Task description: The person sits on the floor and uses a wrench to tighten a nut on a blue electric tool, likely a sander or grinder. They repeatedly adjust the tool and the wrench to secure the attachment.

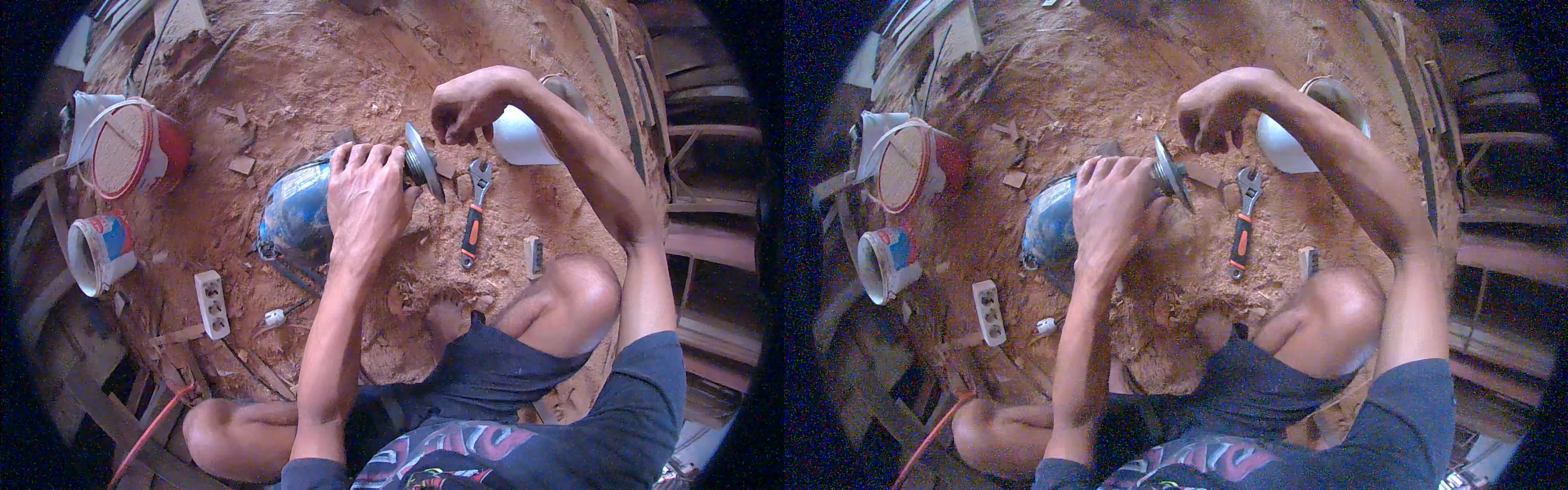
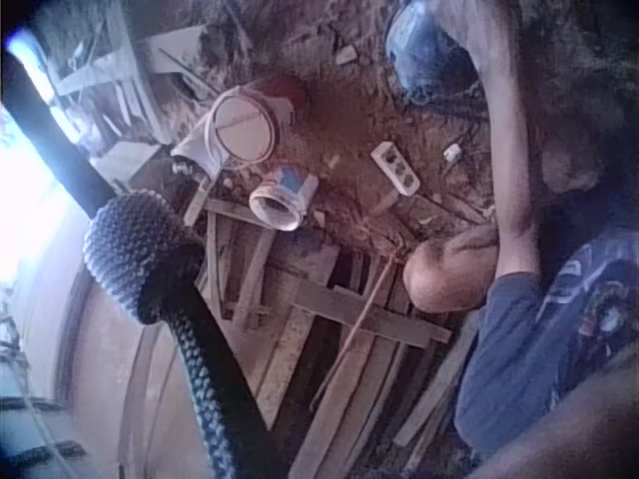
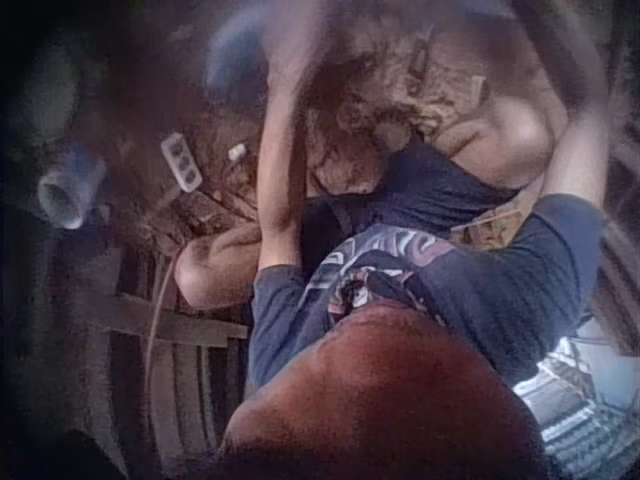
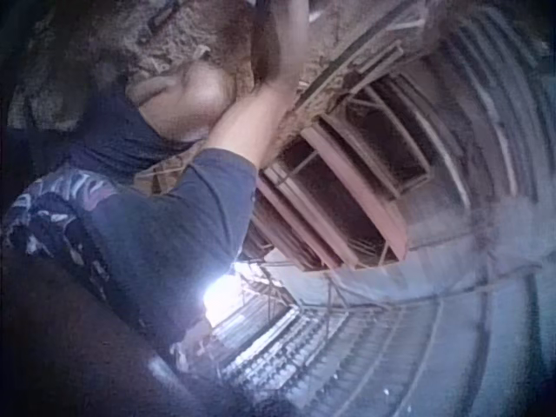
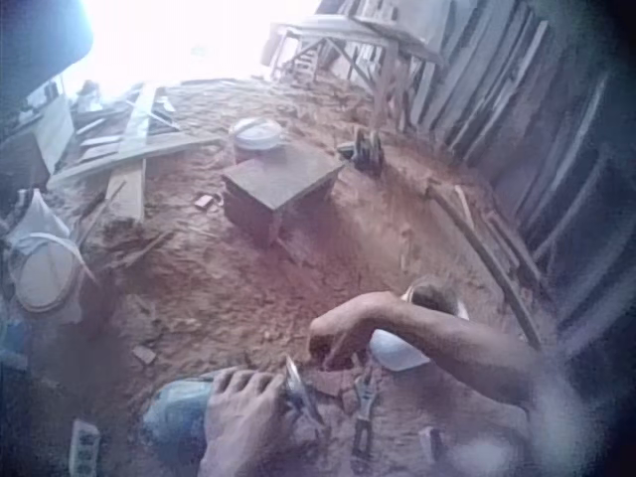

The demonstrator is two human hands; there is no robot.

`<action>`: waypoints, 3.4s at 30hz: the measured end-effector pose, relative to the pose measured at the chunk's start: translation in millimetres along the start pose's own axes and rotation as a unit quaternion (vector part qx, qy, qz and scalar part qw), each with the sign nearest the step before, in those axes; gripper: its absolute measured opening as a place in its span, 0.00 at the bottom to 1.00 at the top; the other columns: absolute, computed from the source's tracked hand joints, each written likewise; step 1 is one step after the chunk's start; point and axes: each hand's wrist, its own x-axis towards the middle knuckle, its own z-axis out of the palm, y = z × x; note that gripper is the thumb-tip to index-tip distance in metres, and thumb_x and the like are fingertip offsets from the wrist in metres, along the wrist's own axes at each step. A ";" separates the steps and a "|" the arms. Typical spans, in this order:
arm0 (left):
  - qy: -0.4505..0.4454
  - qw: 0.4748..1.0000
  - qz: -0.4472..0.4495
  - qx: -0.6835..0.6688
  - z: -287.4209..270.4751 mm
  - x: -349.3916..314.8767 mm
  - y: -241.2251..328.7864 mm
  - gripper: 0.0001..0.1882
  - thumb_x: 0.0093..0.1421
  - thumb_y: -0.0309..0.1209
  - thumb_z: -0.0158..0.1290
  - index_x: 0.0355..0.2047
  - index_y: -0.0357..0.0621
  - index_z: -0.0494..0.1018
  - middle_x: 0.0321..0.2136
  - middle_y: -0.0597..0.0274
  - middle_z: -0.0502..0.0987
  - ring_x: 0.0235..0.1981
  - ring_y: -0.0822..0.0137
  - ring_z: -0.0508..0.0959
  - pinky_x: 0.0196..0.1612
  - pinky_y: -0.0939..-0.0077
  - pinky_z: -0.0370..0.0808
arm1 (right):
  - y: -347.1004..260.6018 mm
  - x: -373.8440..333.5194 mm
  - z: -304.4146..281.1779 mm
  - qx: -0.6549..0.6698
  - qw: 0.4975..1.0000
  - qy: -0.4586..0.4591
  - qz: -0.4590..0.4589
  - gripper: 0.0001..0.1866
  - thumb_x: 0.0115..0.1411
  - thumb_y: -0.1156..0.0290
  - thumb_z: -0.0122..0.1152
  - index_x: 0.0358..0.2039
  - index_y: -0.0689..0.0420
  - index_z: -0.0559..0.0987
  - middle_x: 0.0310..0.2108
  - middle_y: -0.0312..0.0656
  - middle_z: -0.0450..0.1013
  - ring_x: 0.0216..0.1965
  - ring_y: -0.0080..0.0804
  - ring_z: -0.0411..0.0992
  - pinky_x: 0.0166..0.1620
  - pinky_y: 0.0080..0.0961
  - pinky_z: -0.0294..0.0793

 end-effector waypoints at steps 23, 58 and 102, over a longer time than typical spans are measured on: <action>-0.055 0.992 -0.109 -0.043 -101.5 -88.8 -145.5 0.14 0.61 0.27 0.48 0.46 0.38 0.73 0.40 0.53 0.77 0.41 0.62 0.78 0.45 0.69 0.73 | 27.7 3.2 117.3 0.107 0.880 0.387 -0.254 0.22 0.58 0.68 0.60 0.53 0.54 0.68 0.38 0.43 0.74 0.31 0.30 0.75 0.36 0.29 0.75; -0.273 0.819 -0.267 -0.429 -21.6 -144.6 -217.6 0.21 0.67 0.43 0.43 0.48 0.37 0.72 0.37 0.67 0.76 0.35 0.76 0.72 0.41 0.78 0.71 | 44.1 34.4 135.5 0.032 0.786 0.520 -0.331 0.17 0.55 0.71 0.62 0.46 0.56 0.75 0.36 0.44 0.75 0.36 0.37 0.76 0.39 0.30 0.77; -0.236 0.827 -0.265 -0.436 -10.8 -155.4 -226.5 0.21 0.67 0.44 0.43 0.46 0.38 0.71 0.35 0.66 0.76 0.34 0.75 0.75 0.37 0.76 0.73 | 51.8 40.8 138.8 0.146 0.826 0.489 -0.240 0.20 0.67 0.57 0.46 0.46 0.60 0.75 0.32 0.37 0.76 0.29 0.20 0.72 0.33 0.19 0.73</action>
